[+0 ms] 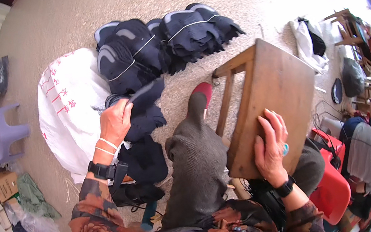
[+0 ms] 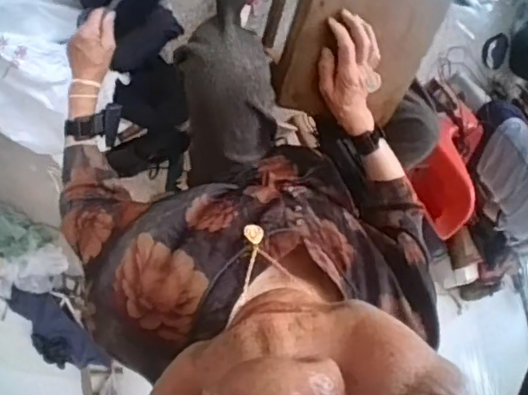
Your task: Threading a cord through the eyelets of a shoe upper to assemble it.
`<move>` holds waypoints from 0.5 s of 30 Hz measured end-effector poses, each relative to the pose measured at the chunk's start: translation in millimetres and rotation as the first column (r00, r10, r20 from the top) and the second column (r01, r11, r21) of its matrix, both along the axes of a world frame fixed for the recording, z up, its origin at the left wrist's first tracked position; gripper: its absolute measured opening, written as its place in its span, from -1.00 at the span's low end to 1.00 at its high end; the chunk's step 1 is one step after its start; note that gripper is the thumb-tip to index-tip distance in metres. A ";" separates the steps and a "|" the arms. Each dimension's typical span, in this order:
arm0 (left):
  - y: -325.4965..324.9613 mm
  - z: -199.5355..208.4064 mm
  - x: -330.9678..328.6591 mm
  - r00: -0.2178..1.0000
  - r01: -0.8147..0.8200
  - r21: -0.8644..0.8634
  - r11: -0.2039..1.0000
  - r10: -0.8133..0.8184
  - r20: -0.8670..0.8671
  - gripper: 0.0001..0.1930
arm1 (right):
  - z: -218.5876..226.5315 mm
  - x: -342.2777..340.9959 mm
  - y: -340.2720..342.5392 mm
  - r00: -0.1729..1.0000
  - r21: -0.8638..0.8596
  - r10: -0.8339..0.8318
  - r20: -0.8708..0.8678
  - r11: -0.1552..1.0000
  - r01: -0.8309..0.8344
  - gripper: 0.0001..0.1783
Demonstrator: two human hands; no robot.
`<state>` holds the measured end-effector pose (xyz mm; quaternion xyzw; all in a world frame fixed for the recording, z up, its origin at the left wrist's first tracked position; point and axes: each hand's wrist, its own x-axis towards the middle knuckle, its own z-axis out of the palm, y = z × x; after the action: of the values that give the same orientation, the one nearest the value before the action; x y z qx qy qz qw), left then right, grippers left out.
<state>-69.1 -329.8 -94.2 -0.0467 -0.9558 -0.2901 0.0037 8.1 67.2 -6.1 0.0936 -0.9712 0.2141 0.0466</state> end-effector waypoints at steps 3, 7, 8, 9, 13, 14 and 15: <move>53.0 95.2 -11.9 0.961 0.121 0.083 0.989 -0.096 -0.259 -0.89 | -5.6 5.0 8.1 0.997 -0.258 -0.012 -0.078 0.966 -0.009 -0.45; 138.9 169.3 -7.1 0.715 0.465 -0.118 0.877 -0.451 -0.535 -0.81 | 12.3 26.5 34.5 0.984 -0.379 -0.128 -0.123 0.923 0.073 -0.48; 161.4 176.0 0.2 0.666 0.544 -0.162 0.823 -0.542 -0.513 -0.73 | 19.0 35.8 47.8 0.978 -0.369 -0.167 -0.125 0.923 0.110 -0.50; 183.6 181.3 10.6 0.632 0.588 -0.213 0.780 -0.608 -0.480 -0.70 | 25.7 46.2 57.9 0.972 -0.374 -0.196 -0.127 0.917 0.137 -0.51; 264.9 131.8 62.8 0.531 0.677 -0.385 0.627 -0.779 -0.335 -0.93 | 30.7 93.5 98.7 0.924 -0.478 -0.376 -0.072 0.826 0.299 -0.62; 276.8 115.5 75.9 0.531 0.702 -0.395 0.593 -0.805 -0.264 -0.94 | 33.2 104.5 106.1 0.921 -0.509 -0.388 -0.030 0.799 0.320 -0.67; 285.2 99.7 85.2 0.522 0.728 -0.361 0.582 -0.813 -0.257 -0.94 | 34.2 114.1 112.3 0.918 -0.539 -0.396 0.013 0.771 0.340 -0.72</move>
<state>16.1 -44.7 5.5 -0.5248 -0.8367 -0.1434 0.0627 122.2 179.5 28.1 -0.1042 -0.8692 0.4559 0.1605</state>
